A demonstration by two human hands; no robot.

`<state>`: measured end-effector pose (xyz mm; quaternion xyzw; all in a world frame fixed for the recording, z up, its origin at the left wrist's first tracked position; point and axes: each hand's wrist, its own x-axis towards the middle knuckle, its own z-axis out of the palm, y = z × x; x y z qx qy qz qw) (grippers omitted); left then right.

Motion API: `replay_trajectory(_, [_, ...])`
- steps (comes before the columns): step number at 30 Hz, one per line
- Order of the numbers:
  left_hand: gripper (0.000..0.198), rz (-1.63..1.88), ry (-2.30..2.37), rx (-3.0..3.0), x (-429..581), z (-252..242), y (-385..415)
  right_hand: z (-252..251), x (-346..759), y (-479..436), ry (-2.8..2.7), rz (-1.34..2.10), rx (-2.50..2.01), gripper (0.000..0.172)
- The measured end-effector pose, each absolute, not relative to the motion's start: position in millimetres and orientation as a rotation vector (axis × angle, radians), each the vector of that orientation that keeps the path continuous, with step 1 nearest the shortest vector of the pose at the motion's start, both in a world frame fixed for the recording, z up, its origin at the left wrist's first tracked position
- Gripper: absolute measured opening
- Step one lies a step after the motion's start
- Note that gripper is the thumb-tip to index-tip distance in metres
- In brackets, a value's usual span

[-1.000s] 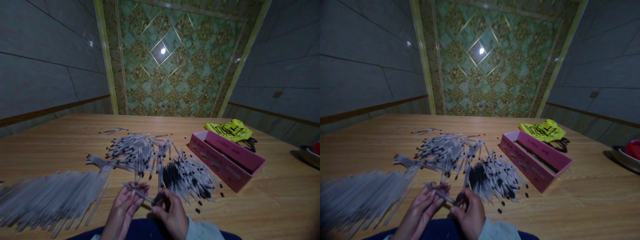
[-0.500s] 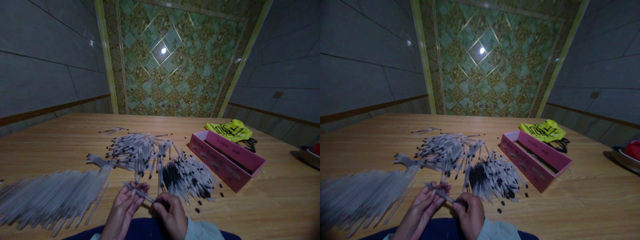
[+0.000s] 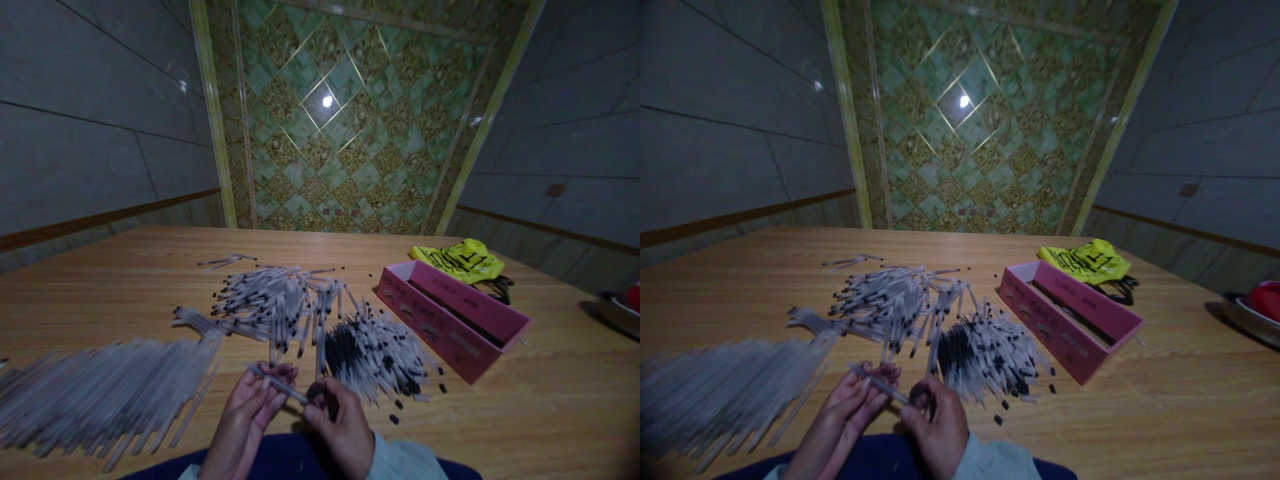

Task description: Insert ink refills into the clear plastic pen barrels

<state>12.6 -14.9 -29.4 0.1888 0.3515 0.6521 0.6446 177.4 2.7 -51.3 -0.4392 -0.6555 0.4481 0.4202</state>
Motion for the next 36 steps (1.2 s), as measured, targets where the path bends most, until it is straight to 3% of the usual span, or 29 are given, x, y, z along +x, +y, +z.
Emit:
replay_trajectory(10, [0.027,1.528,0.795,0.449,6,-32,-12,-52,177,4,-1.484,1.268,-1.061,0.009])
replay_trajectory(15, [0.029,1.534,0.806,0.431,5,-33,-10,-54,175,8,-1.227,1.688,-0.923,0.027])
replay_trajectory(19, [0.028,1.504,0.844,0.424,10,-31,-12,-54,176,10,-1.365,1.547,-0.952,0.034])
replay_trajectory(23, [0.032,1.489,0.885,0.449,12,-29,-12,-52,179,7,-1.606,1.419,-1.038,0.023])
replay_trajectory(26, [0.044,1.545,0.983,0.478,0,-27,-11,-51,183,2,-1.833,1.552,-1.045,0.007])
replay_trajectory(29, [0.051,1.708,1.187,0.593,-27,-25,-9,-50,188,-1,-2.096,1.683,-0.998,0.005])
replay_trajectory(32, [0.044,1.766,1.701,0.833,-60,-24,-8,-48,193,1,-2.169,1.634,-1.004,0.008])
replay_trajectory(36, [0.037,1.388,2.345,1.571,-86,-33,-4,-43,199,15,-2.035,1.358,-1.115,0.004])
